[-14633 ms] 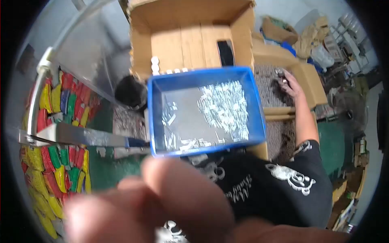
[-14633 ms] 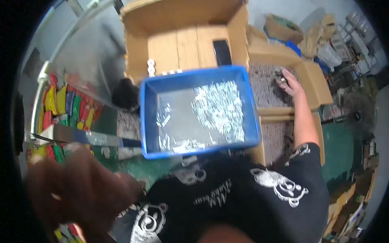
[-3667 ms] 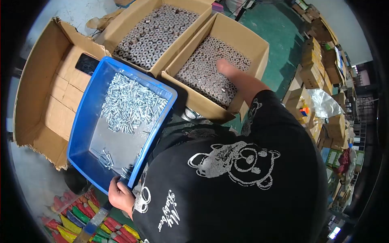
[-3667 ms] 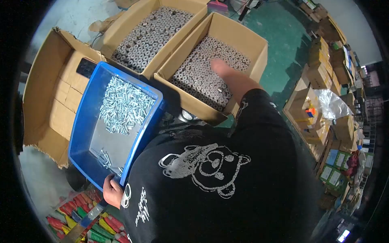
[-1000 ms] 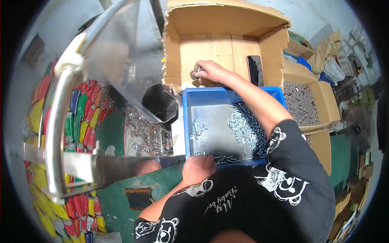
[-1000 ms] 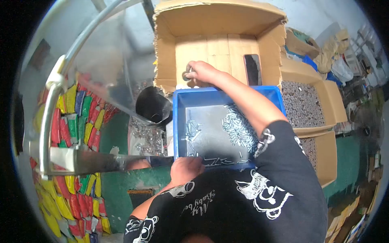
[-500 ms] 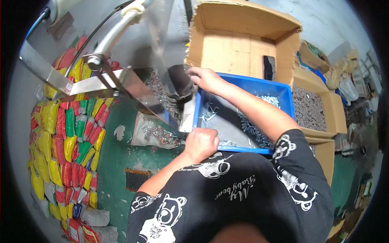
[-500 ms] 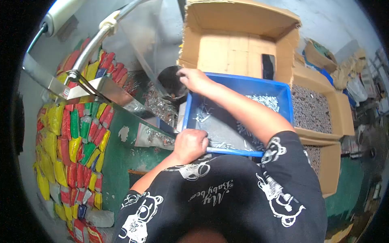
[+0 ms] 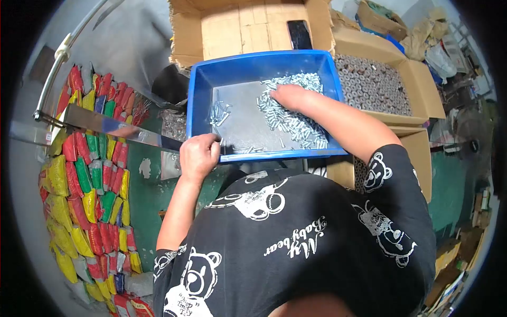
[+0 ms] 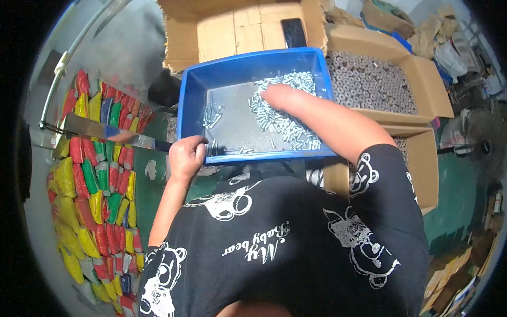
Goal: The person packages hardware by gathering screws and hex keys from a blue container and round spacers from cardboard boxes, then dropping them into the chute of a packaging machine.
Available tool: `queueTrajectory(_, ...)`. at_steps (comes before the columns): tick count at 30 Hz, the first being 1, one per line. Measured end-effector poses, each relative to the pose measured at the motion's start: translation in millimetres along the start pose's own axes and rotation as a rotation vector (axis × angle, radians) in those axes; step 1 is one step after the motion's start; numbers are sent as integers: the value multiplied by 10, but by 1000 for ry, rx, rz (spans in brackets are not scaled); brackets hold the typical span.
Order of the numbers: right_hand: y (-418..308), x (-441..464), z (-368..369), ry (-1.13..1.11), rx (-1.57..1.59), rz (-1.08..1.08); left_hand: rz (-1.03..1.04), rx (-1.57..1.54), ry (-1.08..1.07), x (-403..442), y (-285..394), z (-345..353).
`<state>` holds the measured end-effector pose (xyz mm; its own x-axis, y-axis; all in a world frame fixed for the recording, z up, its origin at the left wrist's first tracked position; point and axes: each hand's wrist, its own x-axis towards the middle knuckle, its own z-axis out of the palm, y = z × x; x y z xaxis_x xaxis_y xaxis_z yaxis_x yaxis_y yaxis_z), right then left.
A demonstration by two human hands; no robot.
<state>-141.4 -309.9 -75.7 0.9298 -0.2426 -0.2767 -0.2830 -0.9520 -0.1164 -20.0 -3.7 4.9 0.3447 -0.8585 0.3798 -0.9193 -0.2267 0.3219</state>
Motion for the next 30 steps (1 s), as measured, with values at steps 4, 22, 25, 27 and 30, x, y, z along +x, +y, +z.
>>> queueTrajectory(4,102,107,41,-4,-13,-93,-5,3,6,7,35,-17)
queueTrajectory(22,132,-97,-771,72,1726,71,5,-1,19,-38,-49,-2)
queueTrajectory(25,-28,378,-698,-107,1505,7,21,-26,36,-20,-71,-8)
queueTrajectory(27,-635,540,-740,27,946,25,36,-33,26,-45,-103,24)
queueTrajectory(30,-1147,886,-396,196,224,-186,54,-96,67,-62,-134,29)
